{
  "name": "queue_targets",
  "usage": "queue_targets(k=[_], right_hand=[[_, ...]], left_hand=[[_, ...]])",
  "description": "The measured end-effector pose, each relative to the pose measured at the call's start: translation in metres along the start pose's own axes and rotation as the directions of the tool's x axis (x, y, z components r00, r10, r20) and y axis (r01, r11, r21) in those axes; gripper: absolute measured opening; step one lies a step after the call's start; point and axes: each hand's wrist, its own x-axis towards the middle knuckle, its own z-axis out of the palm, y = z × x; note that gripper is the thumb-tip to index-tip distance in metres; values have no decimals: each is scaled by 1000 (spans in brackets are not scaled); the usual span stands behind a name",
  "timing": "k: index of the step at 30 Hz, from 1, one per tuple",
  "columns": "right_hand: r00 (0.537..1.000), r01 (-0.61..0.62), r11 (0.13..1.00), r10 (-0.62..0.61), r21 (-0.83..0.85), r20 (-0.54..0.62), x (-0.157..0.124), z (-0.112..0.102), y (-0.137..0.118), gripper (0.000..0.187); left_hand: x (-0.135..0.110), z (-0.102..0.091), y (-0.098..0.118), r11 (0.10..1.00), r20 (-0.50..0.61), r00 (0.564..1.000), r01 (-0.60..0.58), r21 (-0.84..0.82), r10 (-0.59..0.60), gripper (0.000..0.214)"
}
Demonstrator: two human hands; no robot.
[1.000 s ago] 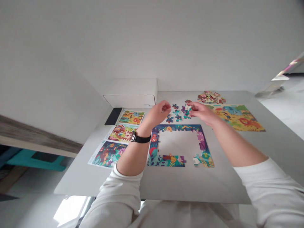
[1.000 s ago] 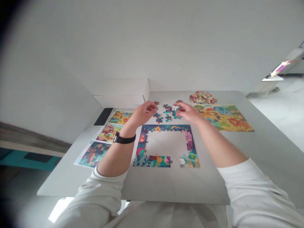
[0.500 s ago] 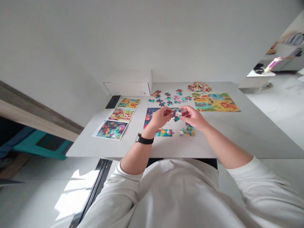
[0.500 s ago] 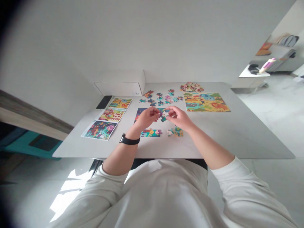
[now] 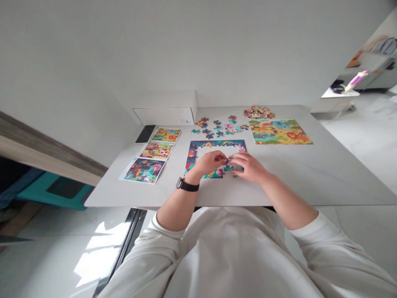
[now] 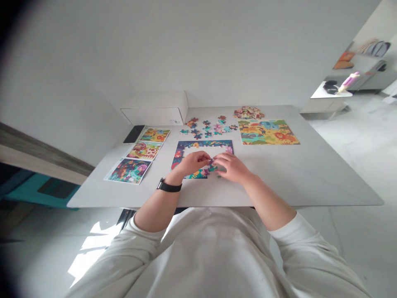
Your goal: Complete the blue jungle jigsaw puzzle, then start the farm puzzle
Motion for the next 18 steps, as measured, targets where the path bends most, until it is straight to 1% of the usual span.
queue_targets(k=[3,8,12,18], right_hand=[[998,-2,1000,2,6,56,0,-1,-4,24],[989,-7,1000,4,17,146,-2,-2,-6,19],[984,-17,1000,13,18,179,-4,-2,-1,16],[978,6,1000,-7,4,209,-4,1,1,16]], left_hand=[[-2,-2,-2,998,24,1000,-6,58,5,14],[-6,-11,-7,970,9,999,-45,238,44,18],[-6,-14,-10,958,54,998,-28,287,14,20],[-6,-10,-10,938,74,997,-33,345,8,21]])
